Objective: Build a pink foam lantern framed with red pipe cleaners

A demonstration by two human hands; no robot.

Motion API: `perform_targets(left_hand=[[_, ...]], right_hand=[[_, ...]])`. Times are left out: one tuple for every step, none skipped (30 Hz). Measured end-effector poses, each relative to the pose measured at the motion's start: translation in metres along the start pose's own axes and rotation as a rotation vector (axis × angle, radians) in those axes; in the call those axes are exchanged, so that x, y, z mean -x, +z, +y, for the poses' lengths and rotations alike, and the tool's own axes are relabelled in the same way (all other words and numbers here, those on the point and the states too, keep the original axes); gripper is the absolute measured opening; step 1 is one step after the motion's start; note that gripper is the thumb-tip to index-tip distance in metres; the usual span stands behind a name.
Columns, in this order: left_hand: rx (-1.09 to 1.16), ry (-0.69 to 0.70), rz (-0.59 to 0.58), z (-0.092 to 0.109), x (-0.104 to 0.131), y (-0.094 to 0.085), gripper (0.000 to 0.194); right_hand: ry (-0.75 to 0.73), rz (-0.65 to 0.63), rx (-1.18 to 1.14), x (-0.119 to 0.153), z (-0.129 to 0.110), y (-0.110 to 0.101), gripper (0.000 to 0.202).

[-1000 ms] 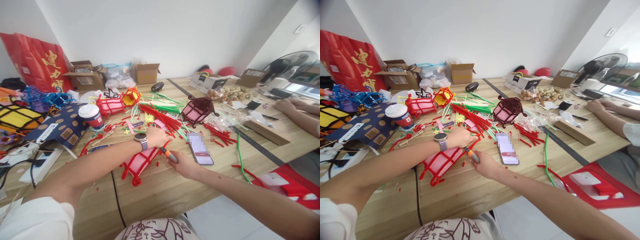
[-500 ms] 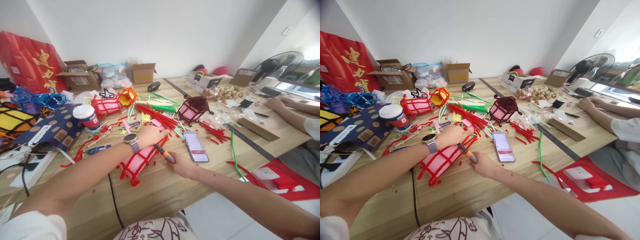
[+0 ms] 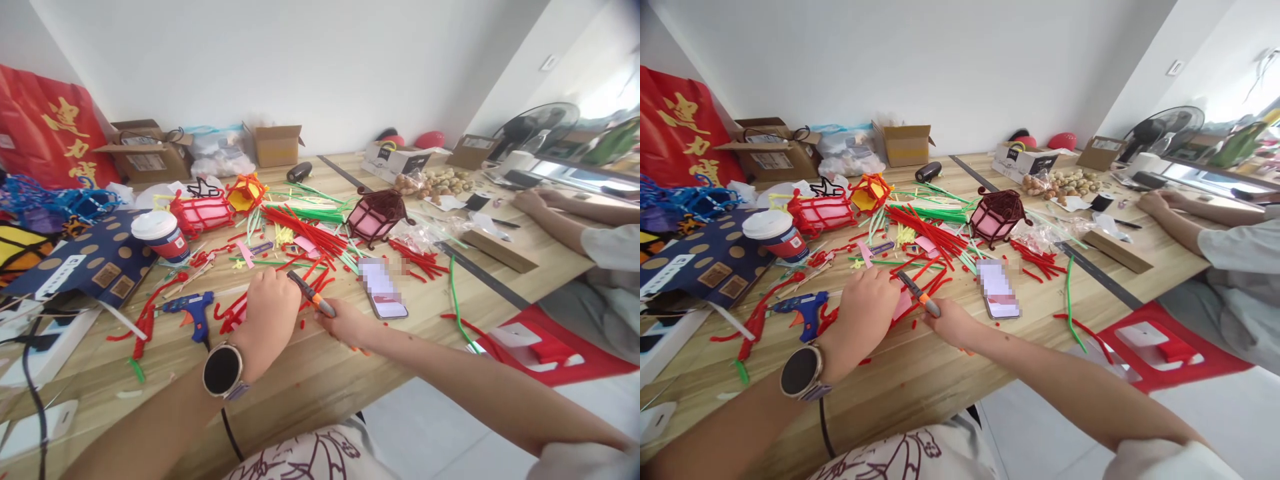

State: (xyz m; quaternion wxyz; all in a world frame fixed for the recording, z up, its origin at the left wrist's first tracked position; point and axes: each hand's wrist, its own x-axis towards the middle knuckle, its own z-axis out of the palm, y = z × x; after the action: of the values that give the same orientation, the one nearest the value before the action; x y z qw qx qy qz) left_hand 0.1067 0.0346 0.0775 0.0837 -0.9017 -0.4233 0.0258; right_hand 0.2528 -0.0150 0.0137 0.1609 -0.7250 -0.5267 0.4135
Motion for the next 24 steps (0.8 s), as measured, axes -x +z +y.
perform_targets(left_hand=[[0.012, -0.011, 0.011, 0.000, 0.000, 0.003, 0.028], [0.023, -0.016, 0.028, 0.001, 0.000, 0.006, 0.028], [0.032, -0.017, 0.052, 0.001, 0.001, 0.008, 0.028], [0.035, -0.021, 0.077, 0.001, 0.001, 0.010, 0.027], [0.035, -0.027, 0.102, 0.002, 0.002, 0.013, 0.027], [0.032, -0.036, 0.123, 0.002, 0.002, 0.015, 0.027], [0.030, -0.044, 0.141, 0.003, 0.001, 0.017, 0.027], [0.030, -0.053, 0.155, 0.004, 0.001, 0.019, 0.027], [0.033, -0.061, 0.163, 0.004, 0.000, 0.021, 0.027], [0.036, -0.069, 0.169, 0.005, -0.001, 0.023, 0.026], [0.040, -0.073, 0.174, 0.005, -0.002, 0.024, 0.026], [0.043, -0.076, 0.176, 0.006, -0.003, 0.025, 0.026], [0.046, -0.078, 0.174, 0.006, -0.004, 0.026, 0.027], [0.049, -0.080, 0.170, 0.006, -0.005, 0.026, 0.028], [0.053, -0.084, 0.164, 0.006, -0.005, 0.027, 0.028], [0.058, -0.088, 0.159, 0.006, -0.006, 0.027, 0.029], [0.063, -0.092, 0.160, 0.005, -0.006, 0.028, 0.030], [0.070, -0.096, 0.168, 0.005, -0.007, 0.029, 0.031], [0.076, -0.101, 0.183, 0.004, -0.007, 0.031, 0.031], [0.083, -0.107, 0.201, 0.003, -0.007, 0.032, 0.031], [0.088, -0.109, 0.220, 0.002, -0.007, 0.034, 0.030], [0.092, -0.110, 0.238, 0.001, -0.008, 0.036, 0.030], [0.094, -0.109, 0.251, 0.001, -0.008, 0.038, 0.029], [0.095, -0.106, 0.262, 0.000, -0.008, 0.039, 0.028]], right_hand=[[0.002, 0.000, -0.001, 0.001, -0.001, 0.000, 0.024], [0.004, 0.002, -0.001, 0.002, -0.002, 0.000, 0.024], [0.006, 0.004, -0.002, 0.002, -0.003, 0.001, 0.023], [0.006, 0.005, -0.003, 0.003, -0.004, 0.001, 0.022], [0.005, 0.007, -0.004, 0.003, -0.004, 0.001, 0.022], [0.003, 0.009, -0.006, 0.003, -0.004, 0.001, 0.021], [0.001, 0.010, -0.009, 0.004, -0.004, 0.000, 0.021], [-0.001, 0.010, -0.011, 0.004, -0.004, 0.000, 0.021], [-0.004, 0.011, -0.013, 0.003, -0.004, 0.000, 0.022], [-0.006, 0.013, -0.013, 0.003, -0.004, -0.001, 0.023], [-0.010, 0.014, -0.012, 0.003, -0.004, -0.001, 0.024], [-0.014, 0.017, -0.010, 0.002, -0.004, -0.001, 0.026], [-0.020, 0.020, -0.007, 0.001, -0.003, -0.001, 0.027], [-0.027, 0.025, -0.004, 0.000, -0.003, -0.001, 0.028], [-0.035, 0.031, -0.002, -0.001, -0.003, -0.001, 0.028], [-0.042, 0.035, -0.001, -0.001, -0.003, 0.000, 0.028], [-0.048, 0.039, -0.002, -0.002, -0.003, 0.001, 0.028], [-0.054, 0.041, -0.005, -0.002, -0.003, 0.002, 0.027], [-0.060, 0.040, -0.009, -0.002, -0.004, 0.003, 0.027], [-0.067, 0.038, -0.013, -0.003, -0.004, 0.003, 0.026], [-0.076, 0.037, -0.016, -0.003, -0.004, 0.004, 0.025], [-0.086, 0.037, -0.016, -0.003, -0.004, 0.005, 0.024], [-0.096, 0.038, -0.014, -0.004, -0.004, 0.006, 0.023], [-0.104, 0.041, -0.008, -0.004, -0.004, 0.007, 0.023]])
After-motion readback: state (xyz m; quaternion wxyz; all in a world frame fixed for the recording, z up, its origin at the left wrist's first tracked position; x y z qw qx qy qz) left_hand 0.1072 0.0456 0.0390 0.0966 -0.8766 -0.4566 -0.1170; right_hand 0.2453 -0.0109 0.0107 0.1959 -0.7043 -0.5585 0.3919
